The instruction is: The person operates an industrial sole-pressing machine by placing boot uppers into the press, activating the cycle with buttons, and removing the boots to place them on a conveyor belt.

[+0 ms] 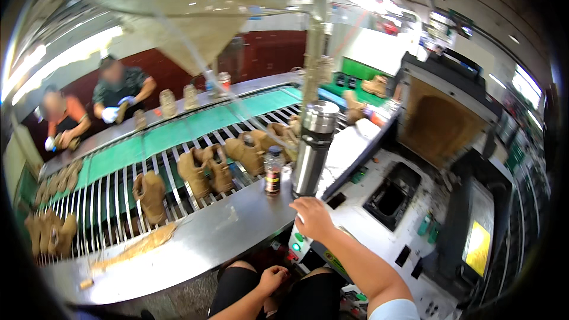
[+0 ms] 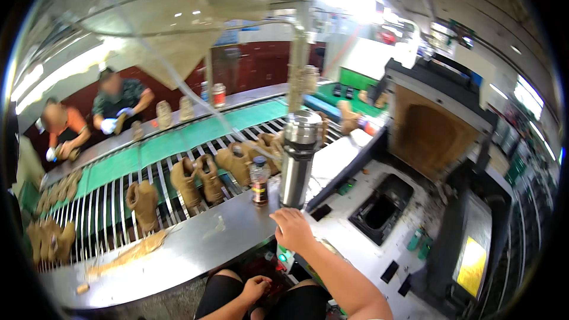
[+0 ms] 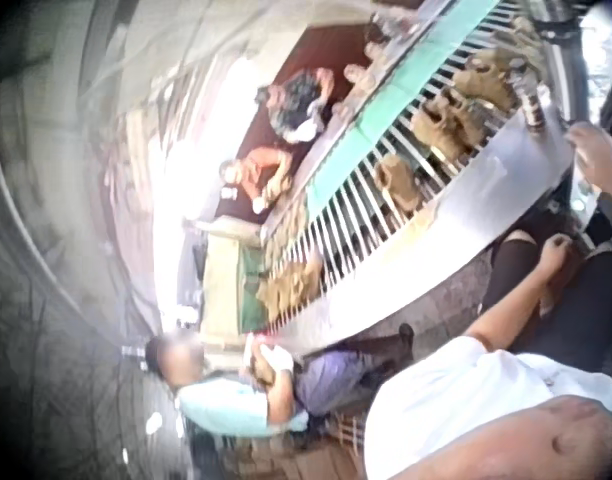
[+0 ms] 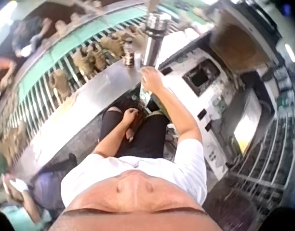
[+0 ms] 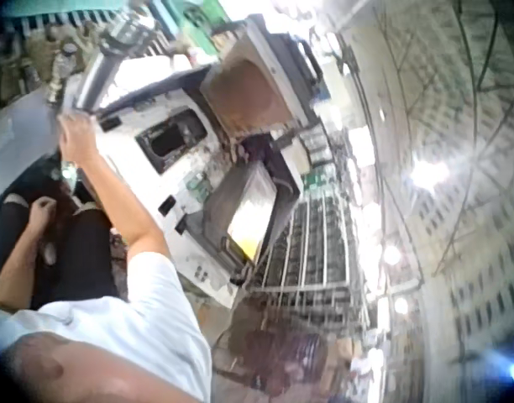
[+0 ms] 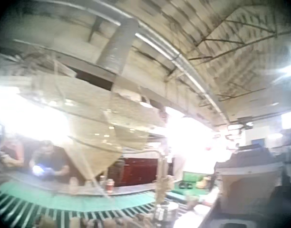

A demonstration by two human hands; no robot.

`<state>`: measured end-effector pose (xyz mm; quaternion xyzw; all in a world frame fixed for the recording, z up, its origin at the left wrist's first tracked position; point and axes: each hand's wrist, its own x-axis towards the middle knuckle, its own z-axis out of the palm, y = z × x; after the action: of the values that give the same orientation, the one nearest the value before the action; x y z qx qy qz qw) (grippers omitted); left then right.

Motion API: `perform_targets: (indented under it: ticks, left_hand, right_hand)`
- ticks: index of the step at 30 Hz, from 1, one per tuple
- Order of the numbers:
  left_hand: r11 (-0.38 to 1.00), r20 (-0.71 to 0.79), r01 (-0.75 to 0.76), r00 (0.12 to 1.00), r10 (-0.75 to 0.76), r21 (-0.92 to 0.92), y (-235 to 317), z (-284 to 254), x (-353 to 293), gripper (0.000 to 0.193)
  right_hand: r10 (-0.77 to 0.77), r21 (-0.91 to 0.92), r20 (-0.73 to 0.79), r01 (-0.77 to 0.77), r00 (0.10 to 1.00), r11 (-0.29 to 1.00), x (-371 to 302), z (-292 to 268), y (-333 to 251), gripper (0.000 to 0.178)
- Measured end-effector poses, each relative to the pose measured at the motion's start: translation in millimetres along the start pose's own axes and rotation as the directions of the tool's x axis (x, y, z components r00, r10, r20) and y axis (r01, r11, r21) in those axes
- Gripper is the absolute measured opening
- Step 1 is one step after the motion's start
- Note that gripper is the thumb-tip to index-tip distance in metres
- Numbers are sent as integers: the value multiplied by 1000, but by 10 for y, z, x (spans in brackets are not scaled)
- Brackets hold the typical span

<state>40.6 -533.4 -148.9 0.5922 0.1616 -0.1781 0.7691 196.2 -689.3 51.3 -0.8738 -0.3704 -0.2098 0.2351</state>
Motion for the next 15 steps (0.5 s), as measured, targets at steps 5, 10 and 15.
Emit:
perform_targets:
  ticks: [5, 10, 15]
  left_hand:
    - [937, -178, -325, 922, 343, 126, 753, -845, -522, 17]
    - [812, -647, -241, 503, 573, 532, 989, -2497, -597, 14]
    - [662, -717, 279, 327, 615, 695, 1022, -3073, -734, 22]
  right_hand:
    - [131, -175, 318, -78, 939, 981, -116, 353, 102, 36]
    - [89, -137, 250, -56, 964, 989, -138, 314, 80, 29]
    - [70, -152, 269, -29, 961, 988, -109, 331, 48, 27]
